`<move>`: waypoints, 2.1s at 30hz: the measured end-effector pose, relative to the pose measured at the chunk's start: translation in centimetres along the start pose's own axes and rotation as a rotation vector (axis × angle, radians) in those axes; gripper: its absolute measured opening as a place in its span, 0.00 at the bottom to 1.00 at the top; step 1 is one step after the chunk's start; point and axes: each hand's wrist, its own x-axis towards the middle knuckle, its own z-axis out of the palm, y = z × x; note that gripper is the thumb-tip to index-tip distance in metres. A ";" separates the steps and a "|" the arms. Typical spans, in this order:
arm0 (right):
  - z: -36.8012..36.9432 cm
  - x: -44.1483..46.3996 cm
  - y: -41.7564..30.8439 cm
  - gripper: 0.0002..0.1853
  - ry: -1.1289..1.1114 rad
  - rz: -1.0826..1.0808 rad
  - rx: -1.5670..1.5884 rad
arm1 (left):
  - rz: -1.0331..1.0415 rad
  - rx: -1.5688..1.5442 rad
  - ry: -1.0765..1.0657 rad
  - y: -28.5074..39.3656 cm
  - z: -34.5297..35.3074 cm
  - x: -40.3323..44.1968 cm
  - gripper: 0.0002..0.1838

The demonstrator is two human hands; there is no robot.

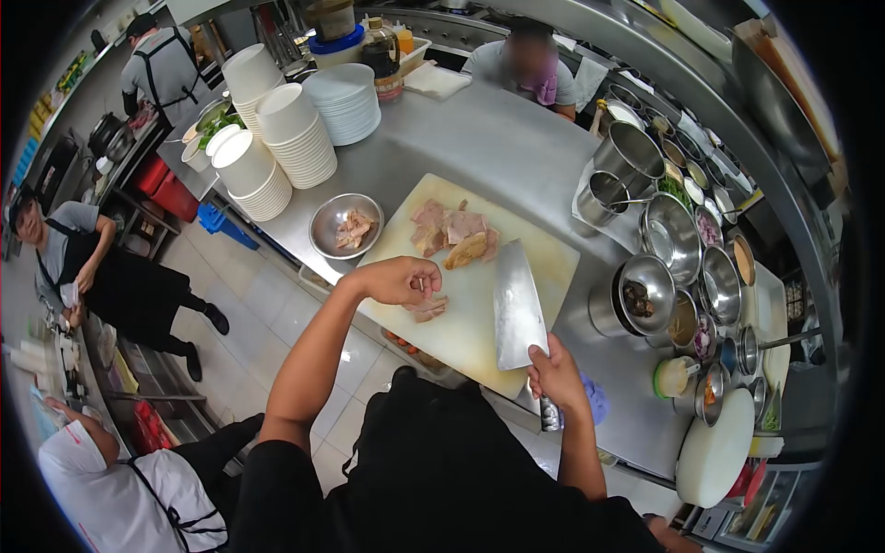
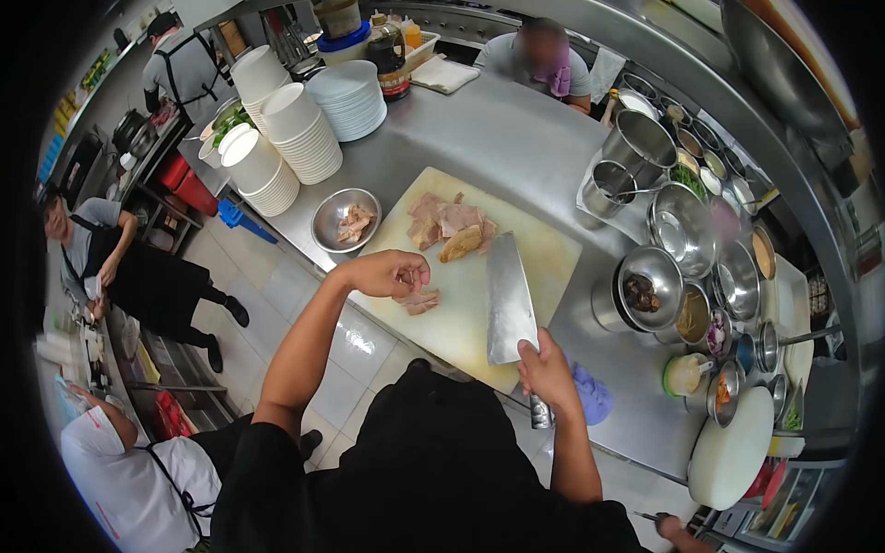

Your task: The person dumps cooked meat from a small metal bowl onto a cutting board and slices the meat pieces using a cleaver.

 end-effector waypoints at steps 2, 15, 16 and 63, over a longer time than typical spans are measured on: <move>0.2 -0.2 -0.2 0.14 -0.001 -0.003 -0.006 | -0.030 -0.012 -0.140 1.1 -0.5 0.5 0.14; 0.0 -1.0 0.8 0.12 0.077 -0.015 0.067 | 0.036 0.161 -0.091 1.5 -1.2 2.3 0.16; 0.0 -1.1 0.9 0.12 0.079 -0.007 0.067 | 0.028 0.127 -0.093 1.9 -1.5 2.0 0.16; 3.4 -4.7 -5.2 0.09 -0.153 -0.072 -1.096 | 0.279 0.393 0.807 -2.6 14.2 1.6 0.07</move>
